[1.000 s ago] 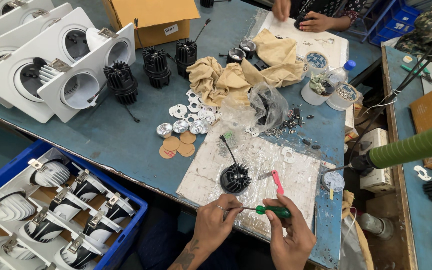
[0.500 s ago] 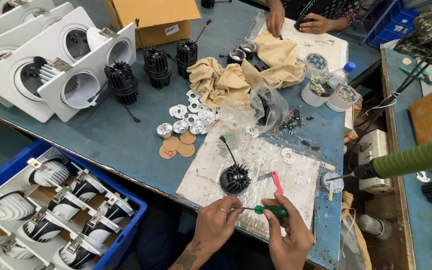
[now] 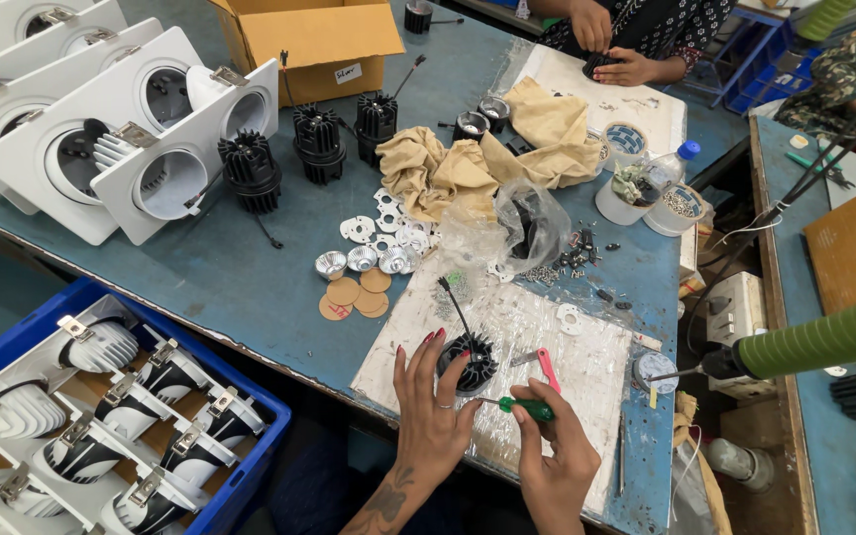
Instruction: The person assembles LED light fixtures by inserting LED modules into black heat sinks, securing them with screws using a screwdriver, and attaching rubber rings. The person handles multiple components including screws, washers, and cardboard discs on a cluttered workbench.
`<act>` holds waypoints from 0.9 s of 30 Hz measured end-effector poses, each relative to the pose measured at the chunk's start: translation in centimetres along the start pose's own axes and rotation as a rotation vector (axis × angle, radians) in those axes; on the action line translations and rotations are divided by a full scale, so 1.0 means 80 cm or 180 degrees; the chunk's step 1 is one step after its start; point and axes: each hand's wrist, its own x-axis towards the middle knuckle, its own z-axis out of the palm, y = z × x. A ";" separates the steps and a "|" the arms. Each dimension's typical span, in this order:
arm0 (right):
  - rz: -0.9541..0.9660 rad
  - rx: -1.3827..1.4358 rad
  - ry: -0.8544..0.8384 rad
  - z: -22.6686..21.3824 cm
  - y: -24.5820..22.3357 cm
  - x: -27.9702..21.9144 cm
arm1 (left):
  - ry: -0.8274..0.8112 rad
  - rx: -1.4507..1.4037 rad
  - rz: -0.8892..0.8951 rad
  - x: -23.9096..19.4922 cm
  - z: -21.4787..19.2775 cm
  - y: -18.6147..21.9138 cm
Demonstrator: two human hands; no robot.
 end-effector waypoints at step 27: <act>-0.0137 0.0042 -0.0242 0.021 -0.001 0.027 | -0.0407 -0.0267 -0.0267 0.013 -0.004 -0.008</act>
